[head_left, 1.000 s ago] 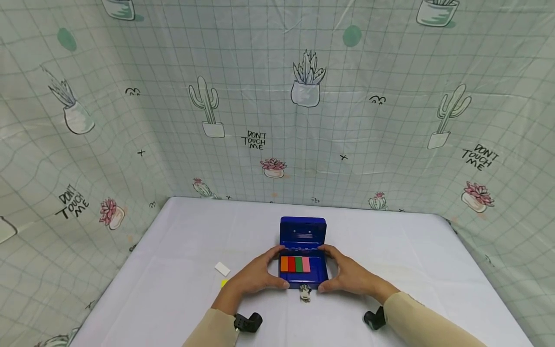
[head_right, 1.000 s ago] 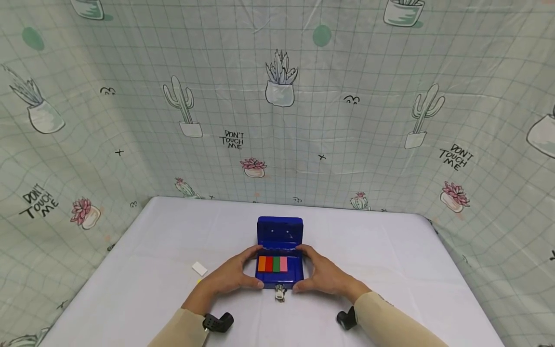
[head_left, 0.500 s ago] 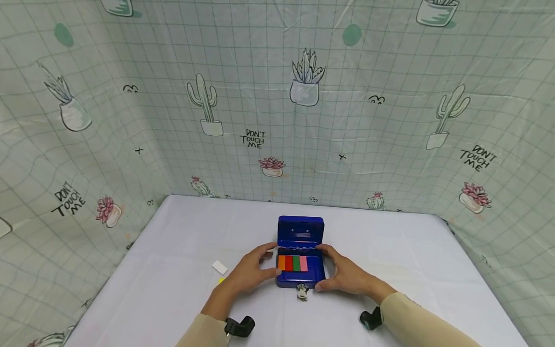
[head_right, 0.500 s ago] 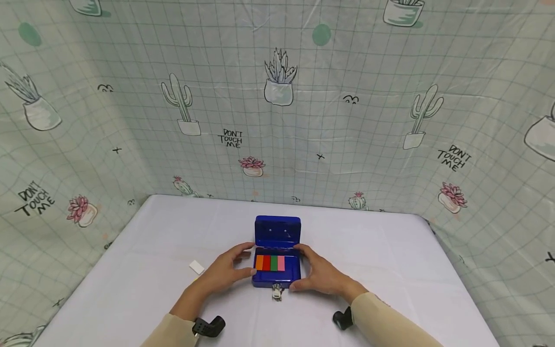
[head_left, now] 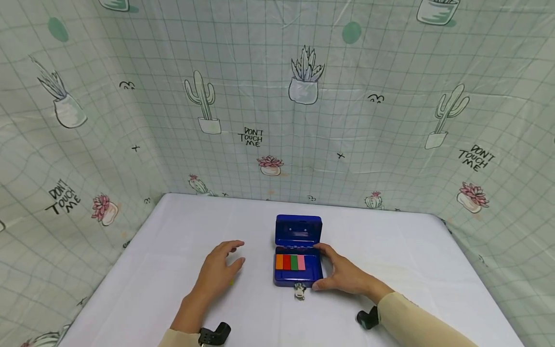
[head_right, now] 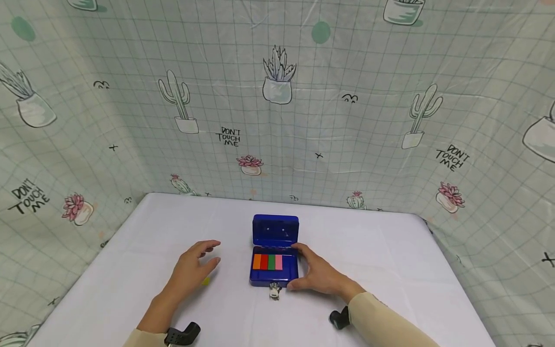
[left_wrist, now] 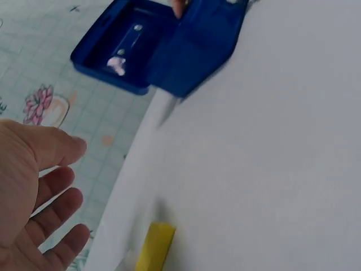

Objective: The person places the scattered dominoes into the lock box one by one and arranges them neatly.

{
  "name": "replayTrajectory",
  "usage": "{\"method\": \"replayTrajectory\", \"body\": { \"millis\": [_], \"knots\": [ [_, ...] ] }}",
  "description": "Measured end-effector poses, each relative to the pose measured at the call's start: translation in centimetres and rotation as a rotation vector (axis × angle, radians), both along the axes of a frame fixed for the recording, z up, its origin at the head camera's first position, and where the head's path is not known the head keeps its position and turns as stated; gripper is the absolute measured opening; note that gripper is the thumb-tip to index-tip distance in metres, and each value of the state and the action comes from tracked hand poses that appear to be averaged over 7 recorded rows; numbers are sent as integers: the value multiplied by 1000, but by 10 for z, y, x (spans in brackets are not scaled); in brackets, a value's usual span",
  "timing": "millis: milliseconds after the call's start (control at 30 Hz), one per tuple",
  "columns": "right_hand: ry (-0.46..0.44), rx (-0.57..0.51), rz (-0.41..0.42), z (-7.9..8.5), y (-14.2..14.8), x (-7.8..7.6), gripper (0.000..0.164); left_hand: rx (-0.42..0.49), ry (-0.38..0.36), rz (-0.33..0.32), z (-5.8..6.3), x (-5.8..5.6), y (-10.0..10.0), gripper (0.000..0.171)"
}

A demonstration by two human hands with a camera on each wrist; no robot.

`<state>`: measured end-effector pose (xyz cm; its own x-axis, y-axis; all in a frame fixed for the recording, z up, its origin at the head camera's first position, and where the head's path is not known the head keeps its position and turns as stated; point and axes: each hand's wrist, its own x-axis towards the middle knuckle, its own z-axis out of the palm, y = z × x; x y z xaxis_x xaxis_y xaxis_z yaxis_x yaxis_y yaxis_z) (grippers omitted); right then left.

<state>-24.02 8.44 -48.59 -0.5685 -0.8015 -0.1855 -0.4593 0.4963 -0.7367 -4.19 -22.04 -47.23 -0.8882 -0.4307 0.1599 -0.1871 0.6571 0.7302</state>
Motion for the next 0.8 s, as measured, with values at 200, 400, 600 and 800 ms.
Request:
{"method": "replayTrajectory", "body": {
  "millis": [200,400,600,800],
  "knots": [
    [10,10,1,-2,-1,0,107,-85,-28,90,6,17,-20,42],
    [12,14,-6,-3,-1,0,108,-150,-77,131,1,30,-28,44],
    [8,11,-1,-3,-1,1,108,-198,-136,154,-9,39,-23,45],
    [19,18,-4,-1,0,1,109,-211,-198,167,-19,40,-13,51]
  ]
}}
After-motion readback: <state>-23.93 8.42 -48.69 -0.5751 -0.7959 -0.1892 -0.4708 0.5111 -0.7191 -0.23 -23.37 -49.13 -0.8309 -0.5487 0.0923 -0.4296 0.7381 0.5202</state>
